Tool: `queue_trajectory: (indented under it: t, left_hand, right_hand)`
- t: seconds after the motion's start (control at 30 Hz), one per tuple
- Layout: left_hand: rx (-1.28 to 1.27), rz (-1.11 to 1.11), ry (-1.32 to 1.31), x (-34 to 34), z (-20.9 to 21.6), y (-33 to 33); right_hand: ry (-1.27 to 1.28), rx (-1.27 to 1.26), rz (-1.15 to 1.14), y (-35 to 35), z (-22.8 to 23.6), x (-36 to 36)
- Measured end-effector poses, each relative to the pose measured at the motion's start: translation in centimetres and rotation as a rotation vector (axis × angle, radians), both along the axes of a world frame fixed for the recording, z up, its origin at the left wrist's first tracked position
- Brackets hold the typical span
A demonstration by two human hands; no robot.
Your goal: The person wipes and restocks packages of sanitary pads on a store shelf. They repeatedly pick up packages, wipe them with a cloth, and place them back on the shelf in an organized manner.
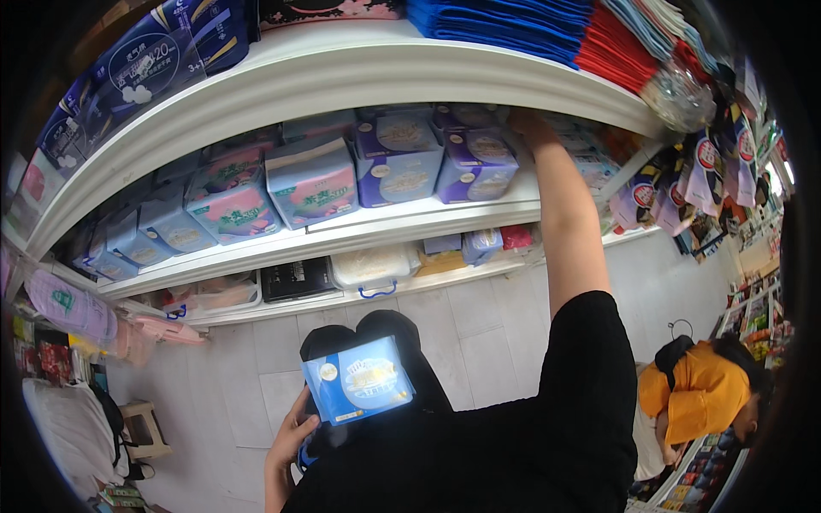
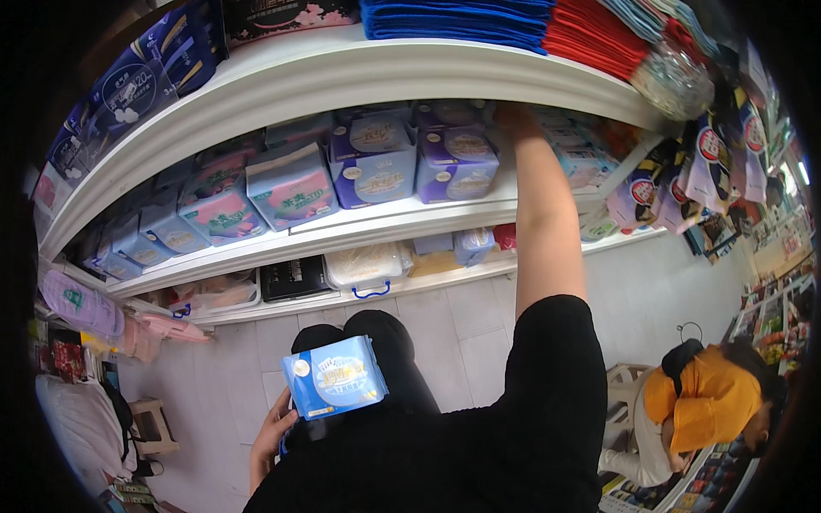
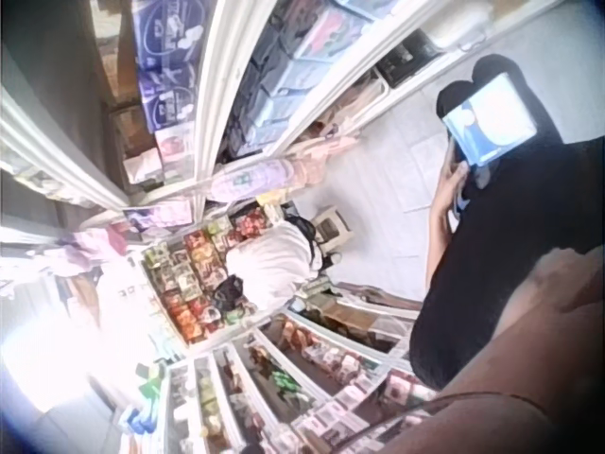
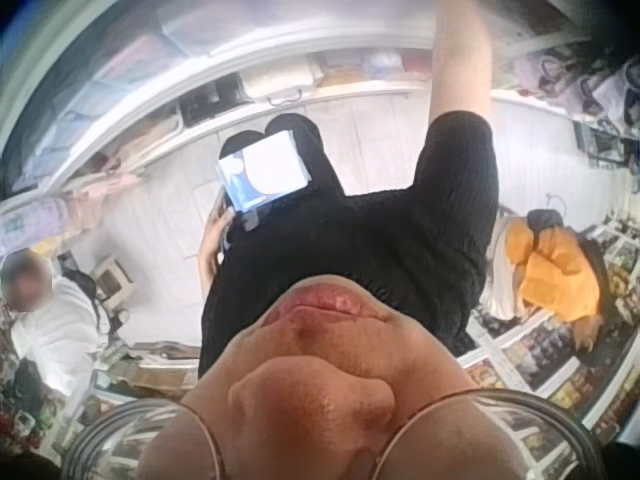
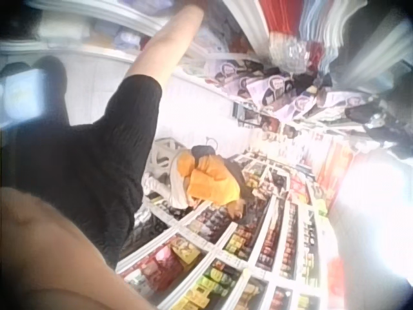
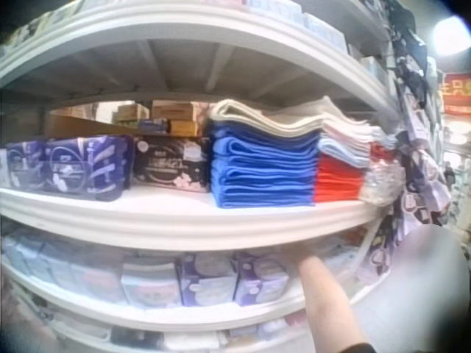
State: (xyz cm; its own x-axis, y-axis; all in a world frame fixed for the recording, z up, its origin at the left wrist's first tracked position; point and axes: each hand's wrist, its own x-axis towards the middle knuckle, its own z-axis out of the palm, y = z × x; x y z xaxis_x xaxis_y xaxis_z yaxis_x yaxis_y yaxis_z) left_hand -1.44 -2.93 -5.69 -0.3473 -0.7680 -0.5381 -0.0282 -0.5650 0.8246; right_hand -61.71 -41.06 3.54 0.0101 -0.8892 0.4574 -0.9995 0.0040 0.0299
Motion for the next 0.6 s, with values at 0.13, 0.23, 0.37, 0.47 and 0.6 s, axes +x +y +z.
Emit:
queue_trajectory:
  t: [0.13, 0.23, 0.37, 0.47, 0.6]
  left_hand:
    - [0.043, 0.027, -0.047, -0.3, 0.3, 0.0]
    - [0.048, 0.032, -0.071, -0.3, 0.1, -0.1]
    - [0.045, 0.034, -0.072, -0.1, -0.7, -0.1]
    - [0.066, 0.016, -0.051, -0.5, 0.0, -0.5]
    - [0.057, 0.037, -0.122, -0.2, -0.1, -0.1]
  right_hand:
    - [0.095, 0.173, -0.089, -0.5, 1.1, 2.1]
    - [0.169, 0.285, -0.132, -0.1, 2.9, 3.7]
    - [0.221, 0.363, -0.139, 0.6, 4.4, 4.6]
    - [0.239, 0.38, -0.147, 1.3, 5.3, 4.7]
    - [0.238, 0.367, -0.148, 3.1, 6.1, 5.7]
